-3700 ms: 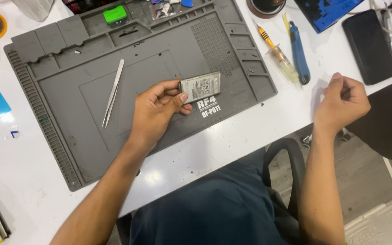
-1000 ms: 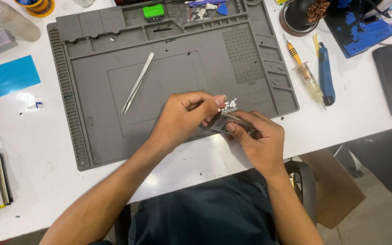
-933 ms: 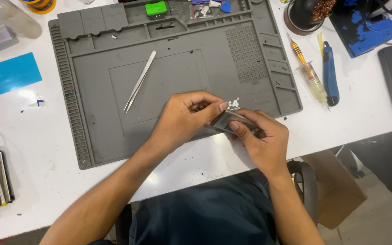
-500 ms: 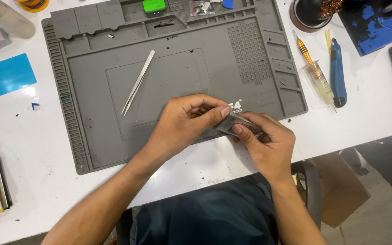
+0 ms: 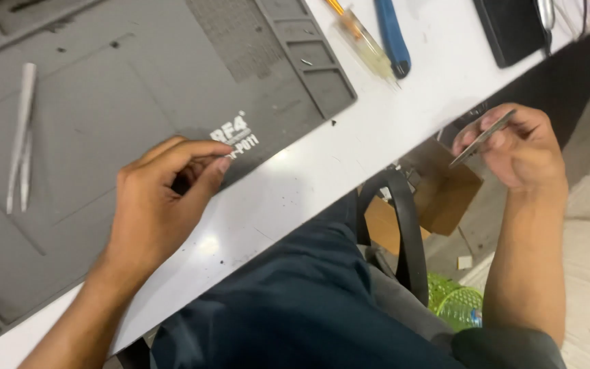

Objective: Repairing a mobile phone battery by soldering components on its protection circuit board.

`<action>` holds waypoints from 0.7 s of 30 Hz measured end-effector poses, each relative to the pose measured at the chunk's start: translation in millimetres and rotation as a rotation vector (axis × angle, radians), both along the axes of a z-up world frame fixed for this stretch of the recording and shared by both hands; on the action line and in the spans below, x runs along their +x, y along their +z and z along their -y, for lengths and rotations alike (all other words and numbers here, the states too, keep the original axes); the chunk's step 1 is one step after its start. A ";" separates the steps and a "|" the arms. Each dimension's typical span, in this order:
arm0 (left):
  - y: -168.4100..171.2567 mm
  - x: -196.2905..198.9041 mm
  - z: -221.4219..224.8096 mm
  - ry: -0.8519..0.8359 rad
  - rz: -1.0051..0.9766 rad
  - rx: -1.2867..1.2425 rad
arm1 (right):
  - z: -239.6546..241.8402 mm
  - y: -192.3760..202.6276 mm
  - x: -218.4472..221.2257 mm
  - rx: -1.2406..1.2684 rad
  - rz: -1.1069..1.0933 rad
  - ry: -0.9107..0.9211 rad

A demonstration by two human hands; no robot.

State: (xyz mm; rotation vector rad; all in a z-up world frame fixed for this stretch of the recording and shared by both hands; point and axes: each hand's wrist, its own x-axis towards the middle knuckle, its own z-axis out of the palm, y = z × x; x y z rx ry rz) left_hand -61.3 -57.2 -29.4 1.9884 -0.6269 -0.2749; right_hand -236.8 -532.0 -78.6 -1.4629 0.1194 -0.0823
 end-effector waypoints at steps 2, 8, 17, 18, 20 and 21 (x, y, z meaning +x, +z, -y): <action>-4.9 -3.5 4.1 -0.020 0.023 -0.010 | 41.1 -40.8 -43.9 0.060 -0.132 -0.054; -7.5 -0.2 7.9 0.021 0.111 0.009 | 43.7 -198.4 -119.6 0.235 -0.857 -0.530; -5.2 7.7 10.3 0.062 0.098 0.014 | 71.8 -149.2 -46.9 -0.710 0.031 -1.743; -6.5 6.1 8.4 0.041 0.152 0.014 | 57.8 -115.2 -23.9 -1.178 0.484 -1.517; -9.7 1.9 13.9 0.035 0.179 -0.052 | -27.2 -29.9 30.1 -0.902 0.648 -1.383; -7.9 4.3 11.3 0.026 0.223 -0.118 | -75.5 23.1 62.6 -0.613 0.801 -1.241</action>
